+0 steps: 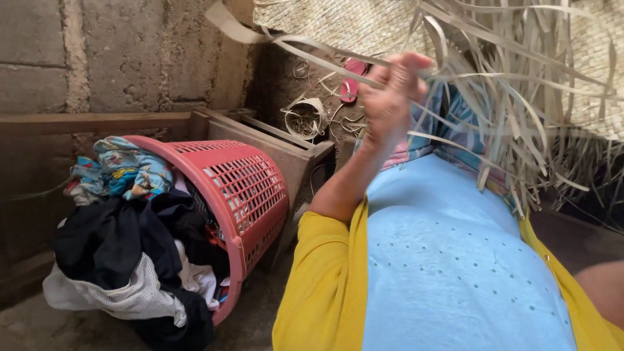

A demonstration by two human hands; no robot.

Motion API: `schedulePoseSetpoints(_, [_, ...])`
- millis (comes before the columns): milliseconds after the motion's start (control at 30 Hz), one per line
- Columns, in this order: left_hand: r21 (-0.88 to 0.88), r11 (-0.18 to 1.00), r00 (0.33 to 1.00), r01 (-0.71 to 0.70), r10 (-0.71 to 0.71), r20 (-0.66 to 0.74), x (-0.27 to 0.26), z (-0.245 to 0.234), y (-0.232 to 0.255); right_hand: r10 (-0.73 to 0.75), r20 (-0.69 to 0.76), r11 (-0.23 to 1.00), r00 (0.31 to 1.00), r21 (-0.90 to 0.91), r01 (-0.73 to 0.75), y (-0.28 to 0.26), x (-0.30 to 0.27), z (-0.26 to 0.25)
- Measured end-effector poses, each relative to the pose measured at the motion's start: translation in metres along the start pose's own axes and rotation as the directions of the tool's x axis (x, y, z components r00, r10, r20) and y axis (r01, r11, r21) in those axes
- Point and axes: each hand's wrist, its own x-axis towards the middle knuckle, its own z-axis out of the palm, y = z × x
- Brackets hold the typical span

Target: A person is weaving a mat by interlacing long, thin strips of dried plant material.

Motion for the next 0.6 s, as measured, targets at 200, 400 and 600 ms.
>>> schedulePoseSetpoints(200, [-0.164,0.965,0.967,0.206,-0.174,0.188,-0.045,0.046,0.002,-0.056,-0.115,0.997,0.992,-0.06,0.049,0.002,0.043,0.062])
schedulePoseSetpoints(400, [0.227,0.973,0.985,-0.032,-0.007,0.17,-0.032,0.045,0.003,0.428,0.217,0.706,0.877,0.526,-0.475,0.021,0.039,0.082])
schedulePoseSetpoints(600, [0.019,0.996,0.996,-0.089,0.089,0.018,0.013,0.004,-0.018,0.485,0.211,0.758,0.849,0.383,-0.528,0.056,-0.008,0.057])
